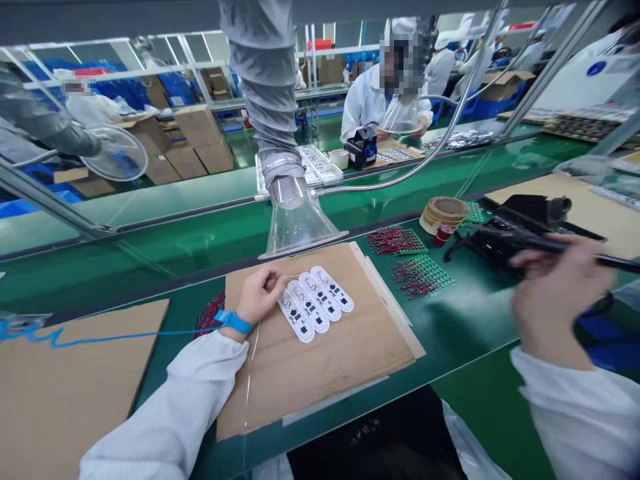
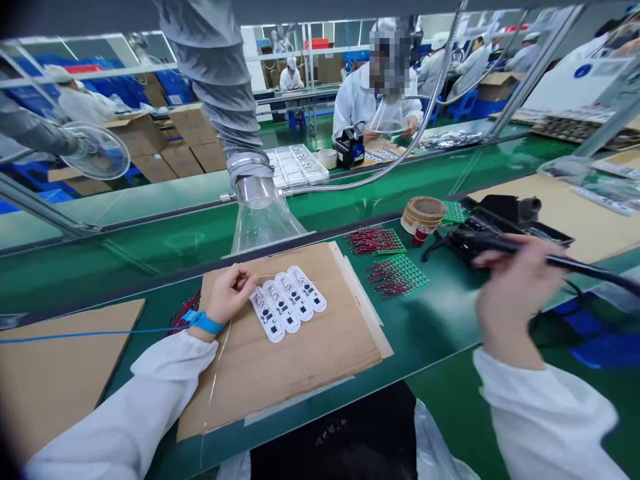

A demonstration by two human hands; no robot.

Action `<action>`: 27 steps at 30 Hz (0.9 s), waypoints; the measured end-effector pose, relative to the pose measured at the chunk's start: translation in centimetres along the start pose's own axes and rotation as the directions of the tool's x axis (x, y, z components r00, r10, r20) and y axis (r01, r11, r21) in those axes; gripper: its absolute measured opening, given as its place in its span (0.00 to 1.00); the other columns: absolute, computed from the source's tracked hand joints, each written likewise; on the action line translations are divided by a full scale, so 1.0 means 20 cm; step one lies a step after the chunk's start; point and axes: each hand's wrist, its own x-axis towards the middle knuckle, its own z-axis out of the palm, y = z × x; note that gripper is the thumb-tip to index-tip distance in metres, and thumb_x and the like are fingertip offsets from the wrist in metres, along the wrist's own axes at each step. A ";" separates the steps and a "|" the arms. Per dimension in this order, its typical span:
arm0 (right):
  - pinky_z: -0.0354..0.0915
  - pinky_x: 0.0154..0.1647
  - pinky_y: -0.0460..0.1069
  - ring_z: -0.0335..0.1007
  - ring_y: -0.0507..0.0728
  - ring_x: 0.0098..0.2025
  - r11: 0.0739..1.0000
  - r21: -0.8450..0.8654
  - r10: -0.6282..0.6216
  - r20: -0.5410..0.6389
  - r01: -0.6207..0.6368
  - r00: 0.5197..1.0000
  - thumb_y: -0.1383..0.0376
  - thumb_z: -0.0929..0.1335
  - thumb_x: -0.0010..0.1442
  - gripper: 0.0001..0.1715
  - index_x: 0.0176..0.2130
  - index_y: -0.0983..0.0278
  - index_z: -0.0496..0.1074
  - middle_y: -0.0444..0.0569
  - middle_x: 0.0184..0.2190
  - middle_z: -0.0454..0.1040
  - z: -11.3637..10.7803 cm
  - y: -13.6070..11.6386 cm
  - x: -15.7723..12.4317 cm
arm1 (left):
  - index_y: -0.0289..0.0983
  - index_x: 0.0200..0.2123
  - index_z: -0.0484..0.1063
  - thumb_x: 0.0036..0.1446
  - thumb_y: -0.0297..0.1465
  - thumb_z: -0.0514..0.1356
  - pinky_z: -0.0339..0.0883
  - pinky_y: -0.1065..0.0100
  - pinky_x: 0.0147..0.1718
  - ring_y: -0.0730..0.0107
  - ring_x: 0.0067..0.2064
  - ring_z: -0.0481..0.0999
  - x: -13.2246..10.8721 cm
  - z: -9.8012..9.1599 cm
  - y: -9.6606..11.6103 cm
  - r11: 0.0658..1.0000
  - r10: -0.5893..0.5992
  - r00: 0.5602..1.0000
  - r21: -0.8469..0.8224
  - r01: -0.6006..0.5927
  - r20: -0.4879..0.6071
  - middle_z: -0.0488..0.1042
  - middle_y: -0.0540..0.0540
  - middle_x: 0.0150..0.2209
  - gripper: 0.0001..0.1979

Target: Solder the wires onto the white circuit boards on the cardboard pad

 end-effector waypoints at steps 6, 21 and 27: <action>0.75 0.31 0.52 0.82 0.59 0.37 0.898 0.072 0.247 0.735 -0.434 0.632 0.37 0.75 0.65 0.29 0.49 0.57 0.79 0.49 0.36 0.84 0.58 -0.22 -0.48 | 0.40 0.29 0.67 0.61 0.33 0.61 0.52 0.73 0.23 0.77 0.21 0.56 0.00 -0.03 0.03 0.988 0.155 0.987 0.036 -0.153 -0.053 0.58 0.58 0.21 0.08; 0.60 0.22 0.48 0.67 0.52 0.22 0.894 0.096 0.159 0.846 -0.439 0.509 0.44 0.75 0.69 0.23 0.34 0.58 0.73 0.42 0.24 0.71 0.65 -0.08 -0.62 | 0.40 0.32 0.66 0.61 0.25 0.63 0.54 0.75 0.19 0.79 0.19 0.57 -0.07 -0.06 0.01 0.920 0.368 0.926 0.175 -0.350 -0.080 0.63 0.59 0.21 0.09; 0.58 0.22 0.47 0.66 0.51 0.22 0.906 0.072 0.152 0.865 -0.418 0.479 0.45 0.74 0.71 0.24 0.34 0.58 0.72 0.42 0.24 0.70 0.65 -0.10 -0.63 | 0.41 0.30 0.66 0.60 0.24 0.63 0.55 0.75 0.18 0.79 0.19 0.58 -0.07 -0.08 0.03 0.911 0.370 0.928 0.214 -0.353 -0.045 0.64 0.58 0.20 0.09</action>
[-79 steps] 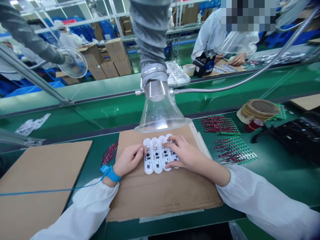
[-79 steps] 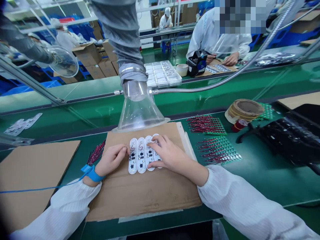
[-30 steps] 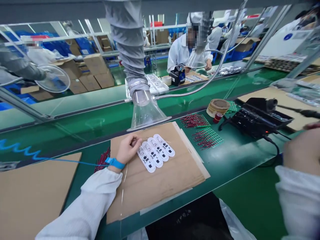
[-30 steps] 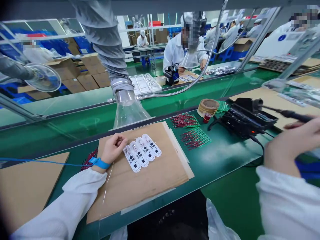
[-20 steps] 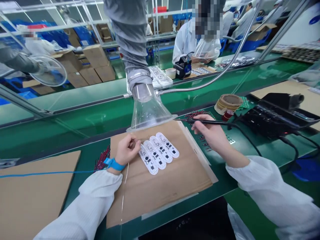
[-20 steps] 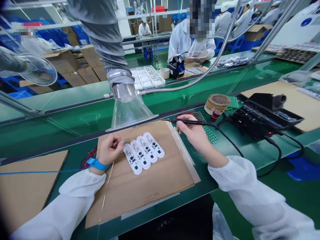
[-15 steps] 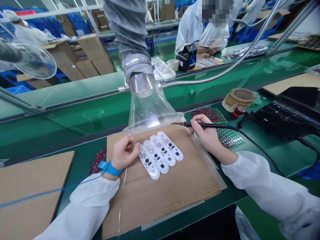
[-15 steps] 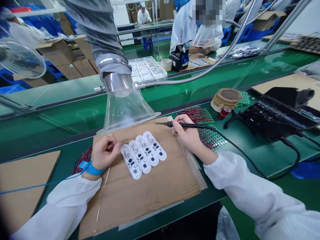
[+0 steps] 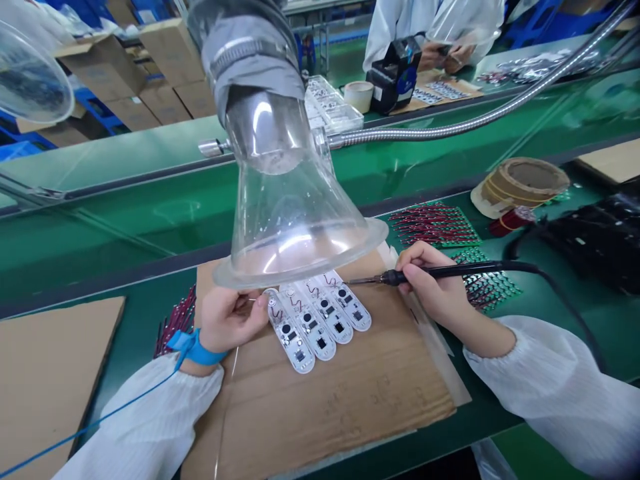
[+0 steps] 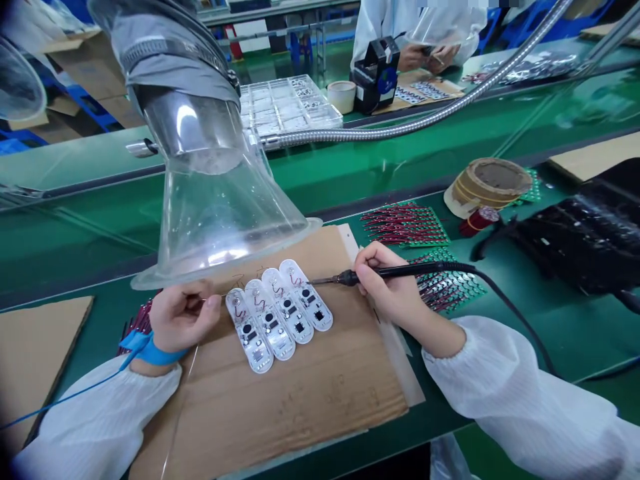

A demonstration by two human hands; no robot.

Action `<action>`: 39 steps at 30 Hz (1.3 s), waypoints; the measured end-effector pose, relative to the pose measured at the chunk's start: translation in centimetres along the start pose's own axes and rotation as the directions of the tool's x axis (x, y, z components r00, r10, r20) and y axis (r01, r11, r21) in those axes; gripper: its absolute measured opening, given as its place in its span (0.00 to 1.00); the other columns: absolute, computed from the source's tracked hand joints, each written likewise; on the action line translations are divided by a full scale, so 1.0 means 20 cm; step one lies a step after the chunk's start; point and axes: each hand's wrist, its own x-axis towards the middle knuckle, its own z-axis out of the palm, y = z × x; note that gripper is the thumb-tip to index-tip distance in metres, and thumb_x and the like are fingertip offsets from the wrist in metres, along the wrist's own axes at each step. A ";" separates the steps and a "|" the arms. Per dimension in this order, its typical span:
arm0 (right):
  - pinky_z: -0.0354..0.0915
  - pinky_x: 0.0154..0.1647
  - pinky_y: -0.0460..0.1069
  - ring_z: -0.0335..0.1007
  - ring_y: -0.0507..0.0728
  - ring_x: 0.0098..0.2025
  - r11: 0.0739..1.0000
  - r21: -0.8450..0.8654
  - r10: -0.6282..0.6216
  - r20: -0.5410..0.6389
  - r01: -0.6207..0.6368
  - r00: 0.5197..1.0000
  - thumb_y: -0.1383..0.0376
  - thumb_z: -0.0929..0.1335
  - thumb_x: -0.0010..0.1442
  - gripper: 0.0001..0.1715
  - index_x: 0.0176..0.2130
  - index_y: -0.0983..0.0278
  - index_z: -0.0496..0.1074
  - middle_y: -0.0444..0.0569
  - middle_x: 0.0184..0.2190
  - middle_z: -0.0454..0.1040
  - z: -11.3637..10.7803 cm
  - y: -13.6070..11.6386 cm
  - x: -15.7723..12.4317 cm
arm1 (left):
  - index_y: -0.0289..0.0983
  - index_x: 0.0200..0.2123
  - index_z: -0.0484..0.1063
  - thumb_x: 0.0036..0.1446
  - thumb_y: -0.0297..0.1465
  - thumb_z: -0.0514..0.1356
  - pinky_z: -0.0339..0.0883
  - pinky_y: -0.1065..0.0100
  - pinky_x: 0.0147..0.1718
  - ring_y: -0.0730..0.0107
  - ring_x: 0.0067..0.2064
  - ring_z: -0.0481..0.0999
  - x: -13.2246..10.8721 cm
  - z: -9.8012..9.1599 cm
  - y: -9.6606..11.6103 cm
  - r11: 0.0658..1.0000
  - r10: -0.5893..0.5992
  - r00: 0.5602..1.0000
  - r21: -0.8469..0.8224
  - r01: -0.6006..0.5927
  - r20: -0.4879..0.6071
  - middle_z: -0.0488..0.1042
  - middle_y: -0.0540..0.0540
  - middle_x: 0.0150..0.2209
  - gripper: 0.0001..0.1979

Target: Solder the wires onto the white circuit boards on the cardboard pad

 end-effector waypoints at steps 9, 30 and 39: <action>0.57 0.22 0.48 0.65 0.52 0.23 0.997 -0.077 -0.015 0.070 0.020 0.997 0.43 0.72 0.72 0.25 0.35 0.59 0.73 0.42 0.25 0.69 0.00 0.00 0.00 | 0.40 0.29 0.67 0.60 0.26 0.61 0.54 0.75 0.17 0.79 0.17 0.57 0.01 0.00 0.02 0.999 0.007 1.000 0.044 -0.008 0.010 0.65 0.58 0.18 0.08; 0.58 0.23 0.50 0.63 0.54 0.22 0.999 0.014 0.037 -0.023 -0.037 0.999 0.45 0.73 0.72 0.22 0.34 0.56 0.72 0.43 0.24 0.69 0.00 0.02 -0.03 | 0.41 0.34 0.67 0.60 0.23 0.62 0.52 0.73 0.19 0.79 0.19 0.56 0.00 0.02 0.02 0.998 0.011 1.000 -0.054 -0.012 -0.004 0.63 0.59 0.20 0.08; 0.58 0.23 0.50 0.65 0.54 0.24 0.995 -0.095 -0.001 0.077 0.008 0.997 0.44 0.72 0.73 0.23 0.35 0.57 0.73 0.44 0.25 0.69 0.03 0.01 -0.04 | 0.41 0.32 0.68 0.60 0.25 0.61 0.52 0.72 0.19 0.78 0.18 0.56 0.00 0.02 0.02 1.000 -0.002 1.000 -0.012 0.002 -0.009 0.63 0.58 0.19 0.06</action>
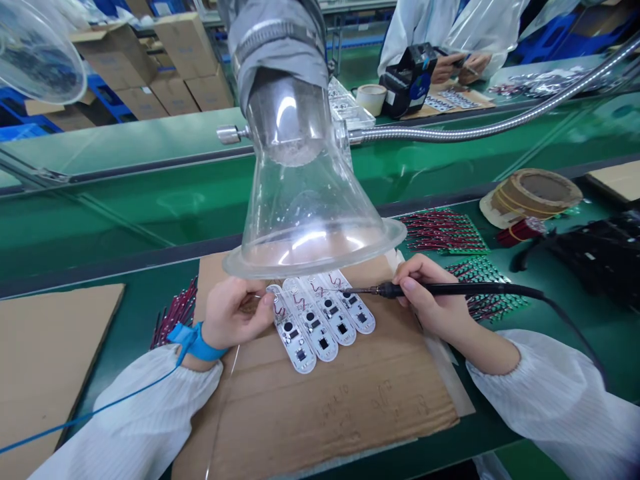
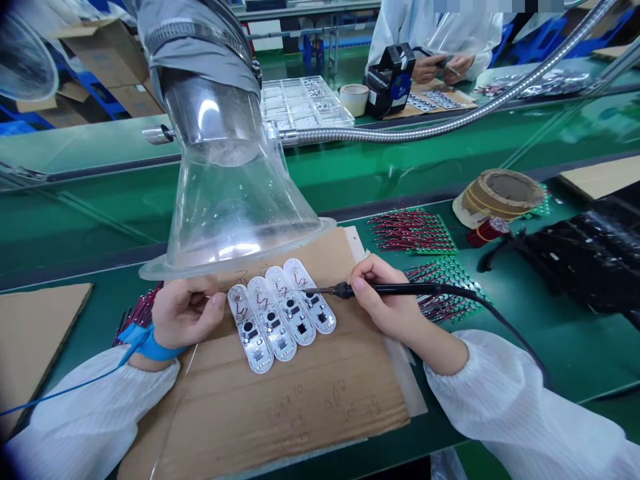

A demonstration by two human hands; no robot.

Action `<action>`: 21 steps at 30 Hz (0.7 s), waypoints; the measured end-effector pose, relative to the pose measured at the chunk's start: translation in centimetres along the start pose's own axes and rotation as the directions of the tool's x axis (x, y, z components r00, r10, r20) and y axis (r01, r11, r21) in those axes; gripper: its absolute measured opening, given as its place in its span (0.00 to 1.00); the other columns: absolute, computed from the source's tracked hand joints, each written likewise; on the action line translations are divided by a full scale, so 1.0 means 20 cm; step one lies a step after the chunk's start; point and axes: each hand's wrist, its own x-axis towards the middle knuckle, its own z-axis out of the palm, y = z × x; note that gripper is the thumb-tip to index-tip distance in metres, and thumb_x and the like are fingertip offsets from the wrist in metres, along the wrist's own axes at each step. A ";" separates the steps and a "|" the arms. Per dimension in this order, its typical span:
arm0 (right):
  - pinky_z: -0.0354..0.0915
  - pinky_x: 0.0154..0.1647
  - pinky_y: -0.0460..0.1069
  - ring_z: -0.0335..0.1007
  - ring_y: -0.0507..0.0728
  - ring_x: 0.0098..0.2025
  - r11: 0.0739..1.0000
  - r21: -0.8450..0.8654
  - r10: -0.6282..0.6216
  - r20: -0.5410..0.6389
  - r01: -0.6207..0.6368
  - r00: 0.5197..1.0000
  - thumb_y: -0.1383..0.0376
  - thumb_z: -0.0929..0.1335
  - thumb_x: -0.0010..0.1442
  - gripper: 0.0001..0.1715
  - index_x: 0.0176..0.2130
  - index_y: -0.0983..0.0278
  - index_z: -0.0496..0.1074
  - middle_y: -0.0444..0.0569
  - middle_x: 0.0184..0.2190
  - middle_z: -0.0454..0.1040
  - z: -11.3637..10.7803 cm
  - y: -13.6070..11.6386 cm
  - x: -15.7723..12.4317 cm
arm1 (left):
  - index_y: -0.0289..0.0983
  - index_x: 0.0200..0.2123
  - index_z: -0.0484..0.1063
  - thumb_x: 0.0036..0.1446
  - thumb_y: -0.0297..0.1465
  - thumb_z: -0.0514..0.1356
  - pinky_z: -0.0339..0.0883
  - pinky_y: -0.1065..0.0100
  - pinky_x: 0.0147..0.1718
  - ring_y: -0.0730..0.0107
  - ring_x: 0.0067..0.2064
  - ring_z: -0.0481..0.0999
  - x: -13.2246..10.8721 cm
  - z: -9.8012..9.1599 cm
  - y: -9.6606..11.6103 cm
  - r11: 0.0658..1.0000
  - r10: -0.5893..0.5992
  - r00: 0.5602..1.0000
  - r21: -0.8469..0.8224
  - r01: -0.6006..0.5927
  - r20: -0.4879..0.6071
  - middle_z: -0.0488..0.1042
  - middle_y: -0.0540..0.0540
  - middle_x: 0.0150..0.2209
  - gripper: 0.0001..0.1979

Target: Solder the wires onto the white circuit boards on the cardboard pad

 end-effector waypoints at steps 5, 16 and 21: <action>0.59 0.23 0.50 0.65 0.55 0.25 0.999 -0.051 0.006 0.009 -0.005 1.000 0.43 0.71 0.73 0.24 0.35 0.57 0.73 0.44 0.25 0.70 0.00 -0.01 0.01 | 0.41 0.33 0.67 0.59 0.24 0.61 0.51 0.72 0.19 0.77 0.18 0.56 0.01 0.00 0.00 1.000 0.019 0.999 -0.023 -0.018 0.028 0.60 0.60 0.19 0.07; 0.59 0.22 0.50 0.66 0.55 0.25 0.989 -0.136 -0.044 0.069 0.053 0.997 0.44 0.69 0.75 0.23 0.36 0.56 0.74 0.45 0.26 0.71 -0.01 -0.04 -0.01 | 0.41 0.33 0.69 0.61 0.25 0.61 0.55 0.70 0.19 0.77 0.19 0.59 0.02 0.01 0.01 0.999 0.027 0.998 -0.031 -0.025 0.057 0.69 0.56 0.22 0.06; 0.60 0.23 0.52 0.65 0.56 0.23 0.999 -0.033 -0.027 -0.045 0.025 0.999 0.43 0.71 0.72 0.23 0.35 0.56 0.73 0.45 0.25 0.71 0.01 -0.03 -0.03 | 0.41 0.35 0.67 0.60 0.24 0.62 0.55 0.72 0.20 0.77 0.21 0.60 0.02 0.01 -0.01 0.999 0.029 0.997 -0.029 -0.031 -0.068 0.65 0.57 0.23 0.07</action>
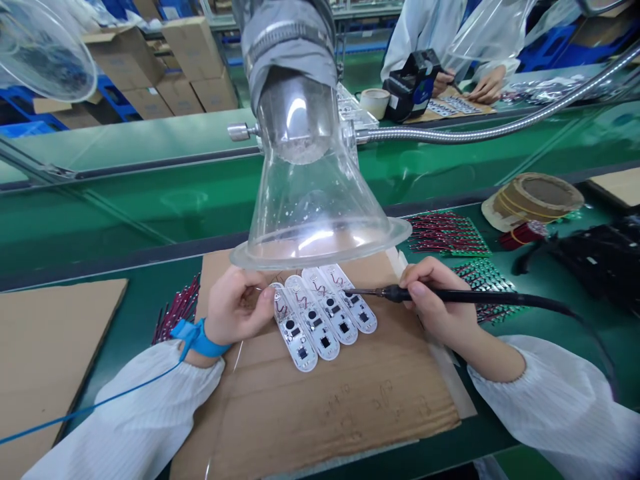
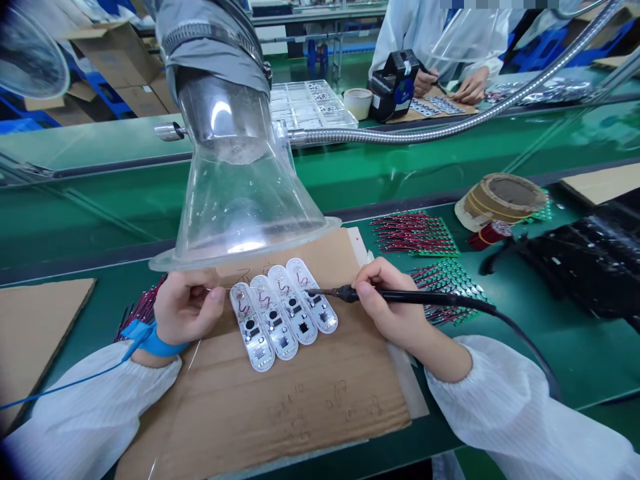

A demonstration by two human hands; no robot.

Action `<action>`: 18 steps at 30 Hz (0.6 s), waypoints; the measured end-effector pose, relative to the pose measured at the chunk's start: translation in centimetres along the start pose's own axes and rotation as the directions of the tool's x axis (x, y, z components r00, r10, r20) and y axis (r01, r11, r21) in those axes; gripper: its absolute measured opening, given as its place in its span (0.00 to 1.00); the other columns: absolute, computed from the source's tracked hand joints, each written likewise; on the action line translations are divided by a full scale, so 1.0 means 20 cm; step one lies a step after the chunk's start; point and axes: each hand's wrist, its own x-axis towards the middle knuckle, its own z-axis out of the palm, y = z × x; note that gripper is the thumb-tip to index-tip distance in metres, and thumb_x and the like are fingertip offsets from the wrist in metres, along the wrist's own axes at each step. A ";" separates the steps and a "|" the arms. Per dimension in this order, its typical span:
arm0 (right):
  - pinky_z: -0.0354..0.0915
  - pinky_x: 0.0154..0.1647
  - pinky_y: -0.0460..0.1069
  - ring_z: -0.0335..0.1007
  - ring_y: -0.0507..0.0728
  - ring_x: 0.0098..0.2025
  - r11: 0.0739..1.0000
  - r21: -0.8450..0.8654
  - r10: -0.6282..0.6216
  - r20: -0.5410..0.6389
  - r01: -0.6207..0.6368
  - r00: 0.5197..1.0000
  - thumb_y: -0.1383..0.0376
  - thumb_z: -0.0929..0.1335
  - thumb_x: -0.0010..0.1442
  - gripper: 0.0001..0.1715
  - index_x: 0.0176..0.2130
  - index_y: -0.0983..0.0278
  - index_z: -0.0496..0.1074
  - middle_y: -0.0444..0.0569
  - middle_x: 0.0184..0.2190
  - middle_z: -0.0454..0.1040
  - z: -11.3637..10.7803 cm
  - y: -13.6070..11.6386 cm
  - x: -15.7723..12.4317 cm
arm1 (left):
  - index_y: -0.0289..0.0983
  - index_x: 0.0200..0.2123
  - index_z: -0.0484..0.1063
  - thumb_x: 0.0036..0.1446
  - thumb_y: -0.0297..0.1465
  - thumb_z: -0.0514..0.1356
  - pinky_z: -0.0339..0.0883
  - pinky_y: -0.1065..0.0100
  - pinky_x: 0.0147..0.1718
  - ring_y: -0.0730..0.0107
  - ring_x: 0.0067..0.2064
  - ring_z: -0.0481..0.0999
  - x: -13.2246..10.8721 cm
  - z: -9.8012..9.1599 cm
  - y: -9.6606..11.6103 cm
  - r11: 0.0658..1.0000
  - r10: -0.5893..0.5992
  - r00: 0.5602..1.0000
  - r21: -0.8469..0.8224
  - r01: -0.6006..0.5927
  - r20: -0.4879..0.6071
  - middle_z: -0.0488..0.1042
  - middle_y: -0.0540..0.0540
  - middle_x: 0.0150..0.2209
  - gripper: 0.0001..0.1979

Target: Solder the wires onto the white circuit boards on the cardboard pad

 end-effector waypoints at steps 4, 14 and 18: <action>0.59 0.22 0.53 0.64 0.56 0.22 0.998 0.065 -0.002 -0.087 0.007 0.996 0.44 0.71 0.73 0.21 0.36 0.55 0.72 0.44 0.24 0.69 0.03 -0.01 -0.02 | 0.41 0.35 0.64 0.59 0.22 0.62 0.58 0.72 0.22 0.76 0.23 0.62 0.00 0.00 -0.01 1.000 0.020 0.999 0.002 -0.019 -0.045 0.64 0.55 0.25 0.09; 0.62 0.23 0.50 0.67 0.53 0.23 0.998 -0.020 -0.058 0.040 0.058 0.998 0.46 0.71 0.75 0.21 0.36 0.56 0.73 0.44 0.27 0.75 0.09 -0.05 -0.01 | 0.41 0.36 0.64 0.59 0.21 0.61 0.56 0.70 0.23 0.75 0.24 0.61 0.03 0.00 0.00 0.998 0.068 0.998 -0.002 -0.068 0.006 0.63 0.56 0.25 0.10; 0.62 0.22 0.49 0.67 0.52 0.22 0.995 -0.065 -0.074 0.058 0.078 0.996 0.47 0.70 0.75 0.21 0.37 0.57 0.73 0.43 0.25 0.74 0.09 -0.05 0.00 | 0.41 0.36 0.64 0.60 0.21 0.61 0.55 0.69 0.24 0.75 0.24 0.60 0.03 0.00 0.01 0.996 0.081 0.997 0.022 -0.081 0.011 0.65 0.56 0.26 0.10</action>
